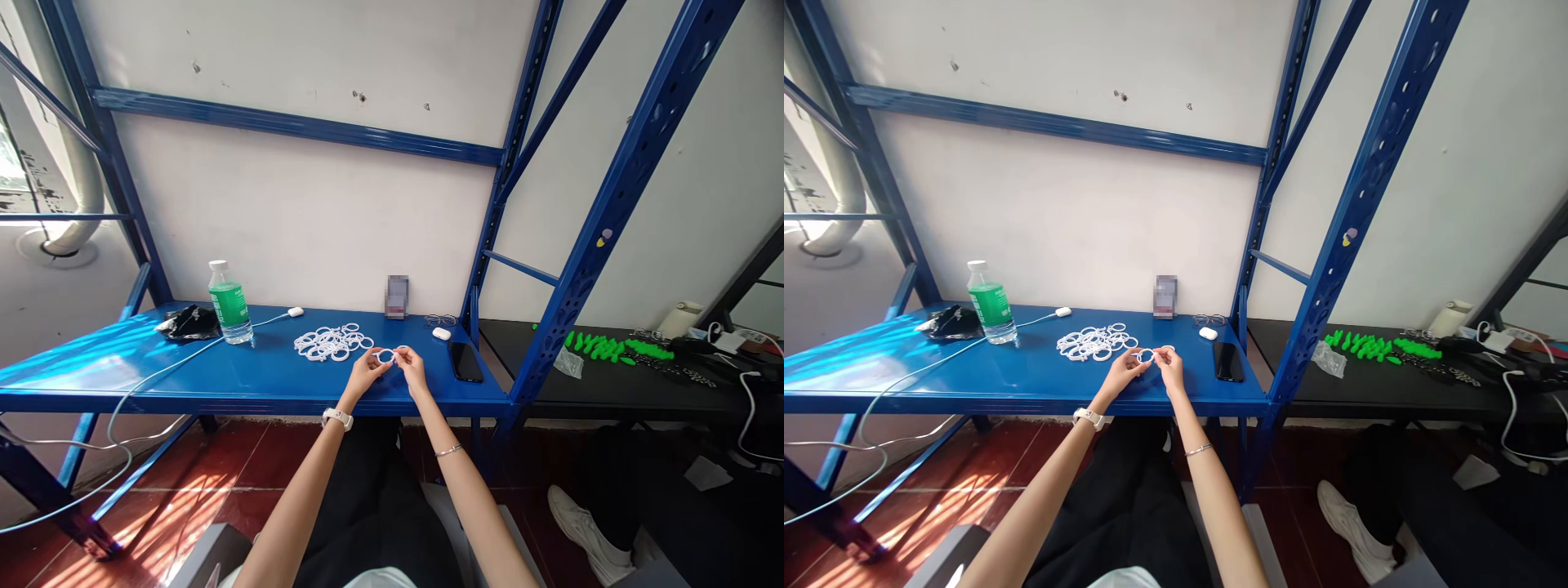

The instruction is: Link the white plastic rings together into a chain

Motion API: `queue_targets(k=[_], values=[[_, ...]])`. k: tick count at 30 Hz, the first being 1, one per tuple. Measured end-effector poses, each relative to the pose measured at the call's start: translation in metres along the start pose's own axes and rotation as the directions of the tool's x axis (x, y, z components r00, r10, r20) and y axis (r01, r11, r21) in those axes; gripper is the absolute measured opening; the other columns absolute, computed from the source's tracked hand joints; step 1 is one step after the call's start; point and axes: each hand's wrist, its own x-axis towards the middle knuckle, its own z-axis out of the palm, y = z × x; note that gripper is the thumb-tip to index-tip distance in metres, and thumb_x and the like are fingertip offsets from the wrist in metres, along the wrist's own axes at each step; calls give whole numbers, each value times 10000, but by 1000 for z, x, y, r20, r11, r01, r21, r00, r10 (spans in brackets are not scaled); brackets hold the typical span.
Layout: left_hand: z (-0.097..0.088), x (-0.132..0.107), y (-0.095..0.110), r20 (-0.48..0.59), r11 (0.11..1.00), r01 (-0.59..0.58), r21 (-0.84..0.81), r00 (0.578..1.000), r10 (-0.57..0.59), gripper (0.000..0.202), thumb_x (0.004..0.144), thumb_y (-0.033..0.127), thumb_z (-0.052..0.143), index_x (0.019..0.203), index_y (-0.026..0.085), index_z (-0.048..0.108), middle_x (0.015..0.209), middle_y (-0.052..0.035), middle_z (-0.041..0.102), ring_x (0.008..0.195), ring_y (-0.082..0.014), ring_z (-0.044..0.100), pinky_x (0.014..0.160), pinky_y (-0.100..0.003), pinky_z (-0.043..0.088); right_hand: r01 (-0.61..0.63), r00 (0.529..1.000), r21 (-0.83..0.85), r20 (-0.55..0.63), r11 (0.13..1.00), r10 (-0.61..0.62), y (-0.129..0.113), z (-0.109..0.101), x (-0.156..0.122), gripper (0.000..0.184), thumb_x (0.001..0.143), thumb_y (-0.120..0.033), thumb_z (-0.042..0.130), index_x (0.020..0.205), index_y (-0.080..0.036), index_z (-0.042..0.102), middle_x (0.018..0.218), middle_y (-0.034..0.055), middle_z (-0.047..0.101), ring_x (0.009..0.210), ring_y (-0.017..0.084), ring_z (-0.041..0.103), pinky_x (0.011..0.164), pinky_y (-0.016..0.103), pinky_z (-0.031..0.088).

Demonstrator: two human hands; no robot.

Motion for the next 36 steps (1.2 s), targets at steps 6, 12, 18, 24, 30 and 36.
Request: queue_targets(k=[6, 12, 18, 24, 30, 36], values=[[0, -1, 3, 3, 1000, -5, -10, 1000, 5, 603, 719, 592, 717, 1136, 169, 611, 641, 25, 615, 594, -151, 591, 592, -258, 459, -9, 1000, -1, -11, 1000, 9, -1, 1, 0, 406, 661, -578, 758, 800, -203, 692, 798, 49, 683, 743, 201, 610, 679, 313, 485], [0, -1, 3, 2, 1000, -15, -6, 1000, 15, 584, 724, 580, 719, 1120, 162, 621, 636, 24, 607, 578, -145, 581, 574, -253, 453, -12, 1000, -9, -12, 1000, 12, -1, 1, -1, 409, 666, -586, 754, 798, -205, 691, 788, 52, 679, 742, 205, 608, 668, 313, 483], [0, -1, 3, 7, 1000, -4, 0, 1000, 4, 613, 714, 609, 712, 1125, 163, 619, 653, 17, 618, 593, -152, 586, 584, -258, 453, -10, 999, 1, -34, 1000, 10, -1, 1, -1, 411, 666, -584, 760, 805, -203, 698, 792, 51, 692, 737, 206, 617, 658, 309, 488], [-1, 0, 1, 7, 1000, 3, -17, 1000, -3, 590, 734, 587, 708, 1134, 163, 612, 675, 8, 634, 624, -160, 604, 600, -260, 470, -28, 999, 19, -41, 999, 29, 0, 1, -1, 391, 664, -563, 762, 810, -205, 702, 806, 52, 695, 745, 206, 622, 666, 311, 489], [0, 0, 0, 3, 1000, 2, -7, 1000, -2, 597, 729, 588, 714, 1130, 160, 605, 671, 12, 635, 611, -155, 604, 590, -257, 469, -28, 999, 5, -21, 1000, 28, -1, 0, 0, 364, 681, -542, 748, 811, -206, 689, 784, 37, 667, 735, 193, 601, 665, 304, 470], [0, 0, 0, -2, 1000, 0, -10, 1000, 0, 580, 724, 581, 720, 1110, 163, 605, 660, 15, 630, 607, -157, 607, 587, -259, 472, -23, 1000, 13, -19, 1000, 23, 1, 1, 0, 367, 678, -548, 750, 799, -208, 680, 787, 38, 664, 730, 192, 597, 657, 300, 462]])
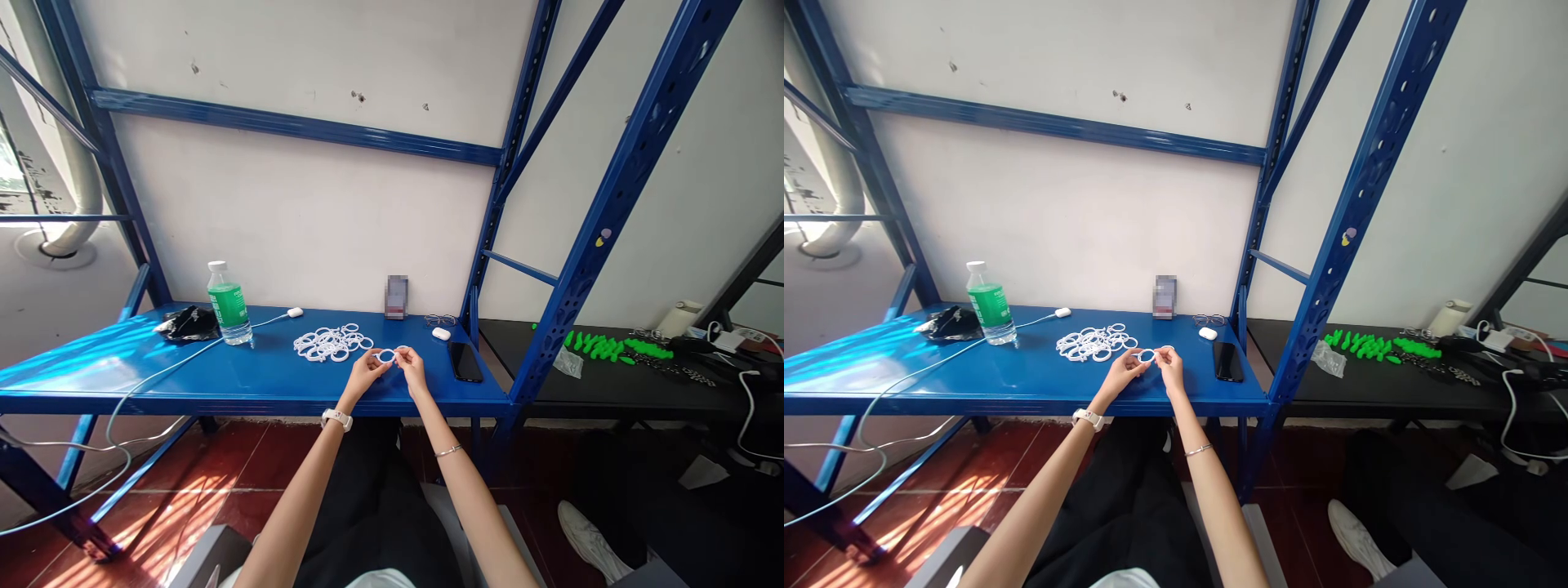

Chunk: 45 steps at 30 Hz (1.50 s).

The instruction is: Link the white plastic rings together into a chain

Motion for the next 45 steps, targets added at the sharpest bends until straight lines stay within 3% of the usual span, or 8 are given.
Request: queue_targets(k=[12, 20, 32, 45], values=[[1, 0, 0, 1, 1000, 10, -2, 1000, -10, 551, 733, 586, 709, 1064, 165, 576, 651, 19, 631, 601, -155, 604, 598, -258, 479, -10, 1000, 17, 1, 1000, 10, 3, 0, 1, 411, 682, -549, 751, 888, -198, 692, 819, 55, 696, 745, 198, 623, 667, 298, 473], [0, 1, -1, 11, 1000, 1, 3, 1000, -1, 571, 739, 565, 705, 1122, 161, 581, 671, 12, 635, 607, -154, 593, 605, -264, 473, 31, 999, 4, -24, 1000, -31, 7, 0, 2, 381, 690, -552, 750, 825, -203, 675, 780, 44, 683, 724, 193, 614, 667, 304, 476], [-2, 0, -1, 29, 999, -23, -27, 999, 23, 573, 753, 527, 704, 1186, 182, 561, 657, 26, 625, 609, -156, 601, 615, -269, 488, -3, 999, 31, -35, 1000, 4, 1, 0, 1, 359, 663, -524, 766, 791, -205, 665, 758, 36, 660, 726, 191, 596, 669, 303, 469], [-3, -2, 6, 42, 999, -32, -9, 999, 33, 467, 768, 553, 688, 1067, 204, 603, 649, 25, 608, 615, -158, 588, 613, -264, 469, -40, 998, 37, -42, 999, 42, -1, 0, 0, 355, 629, -510, 781, 772, -205, 670, 772, 41, 673, 770, 210, 626, 753, 343, 497]])
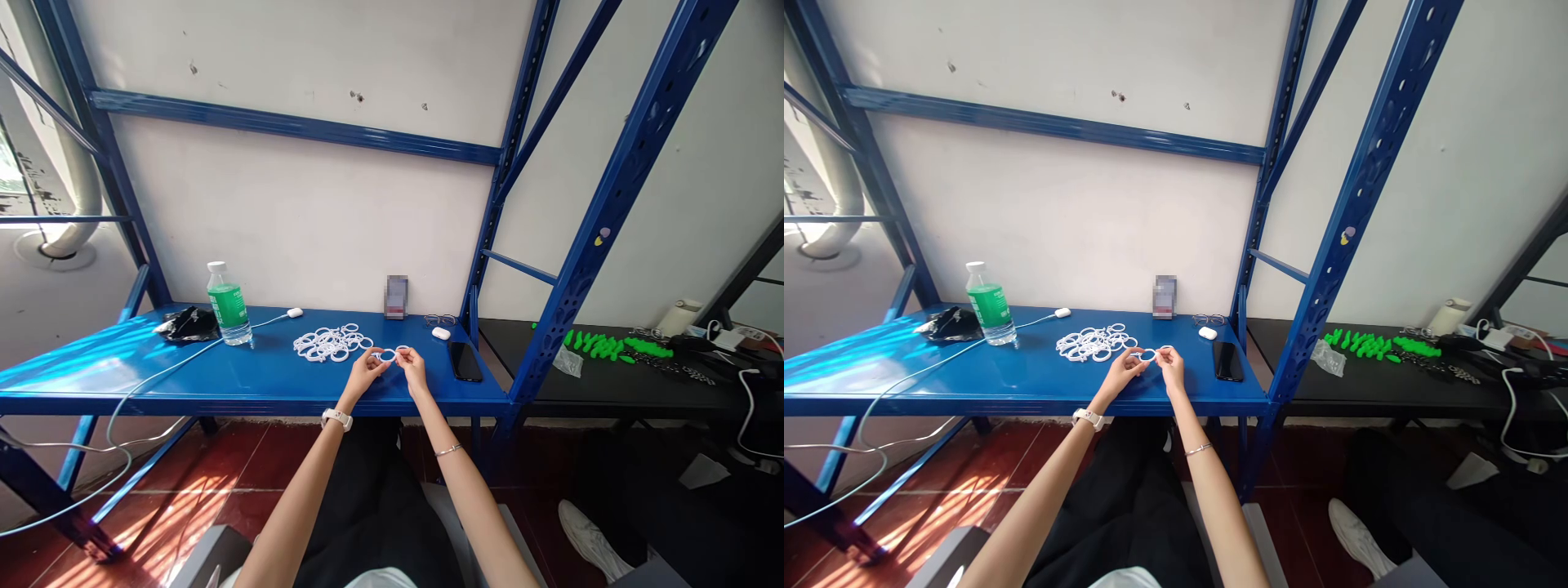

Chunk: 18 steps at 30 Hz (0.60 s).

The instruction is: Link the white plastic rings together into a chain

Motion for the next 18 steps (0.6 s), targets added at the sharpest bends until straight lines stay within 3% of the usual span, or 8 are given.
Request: queue_targets(k=[10, 18], values=[[1, 1, 1, -46, 999, 25, 26, 999, -24, 431, 735, 588, 707, 900, 194, 649, 793, -31, 694, 659, -174, 649, 588, -257, 479, -2, 1000, 0, -10, 1000, 2, 2, 1, 1, 358, 636, -522, 773, 761, -207, 657, 714, 33, 676, 743, 213, 631, 732, 347, 495], [0, 0, -1, -46, 997, 62, 38, 997, -60, 456, 773, 609, 659, 932, 181, 664, 692, -37, 698, 720, -220, 683, 626, -275, 495, 23, 1000, -19, -15, 1000, -23, 3, 1, 1, 365, 659, -542, 750, 776, -206, 665, 682, 27, 663, 703, 202, 623, 696, 333, 486]])
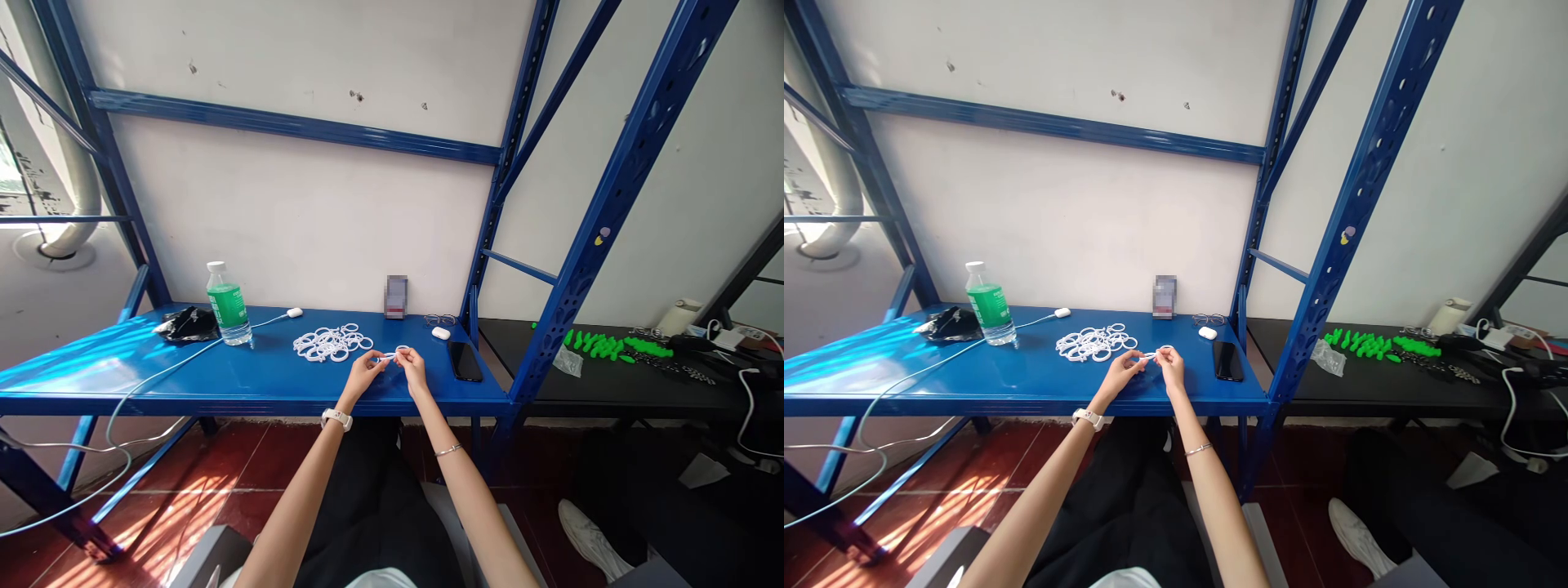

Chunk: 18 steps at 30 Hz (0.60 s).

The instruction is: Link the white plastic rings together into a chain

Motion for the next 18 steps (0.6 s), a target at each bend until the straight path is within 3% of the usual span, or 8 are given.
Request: queue_targets(k=[9, 18], values=[[1, 3, -2, 15, 999, -47, -27, 999, 48, 452, 784, 628, 631, 825, 178, 656, 797, -43, 705, 659, -177, 662, 641, -274, 504, -18, 1000, 23, -15, 1000, 18, -3, 0, 0, 355, 634, -517, 780, 752, -197, 680, 620, 8, 634, 642, 183, 588, 641, 307, 461], [2, 6, -8, 9, 997, -26, -68, 1000, 27, 540, 773, 721, 560, 764, 184, 624, 685, -71, 722, 565, -180, 651, 601, -288, 507, -12, 999, -9, 33, 1000, 13, -5, 2, -2, 398, 669, -568, 756, 797, -191, 732, 642, 21, 631, 640, 178, 569, 611, 295, 458]])
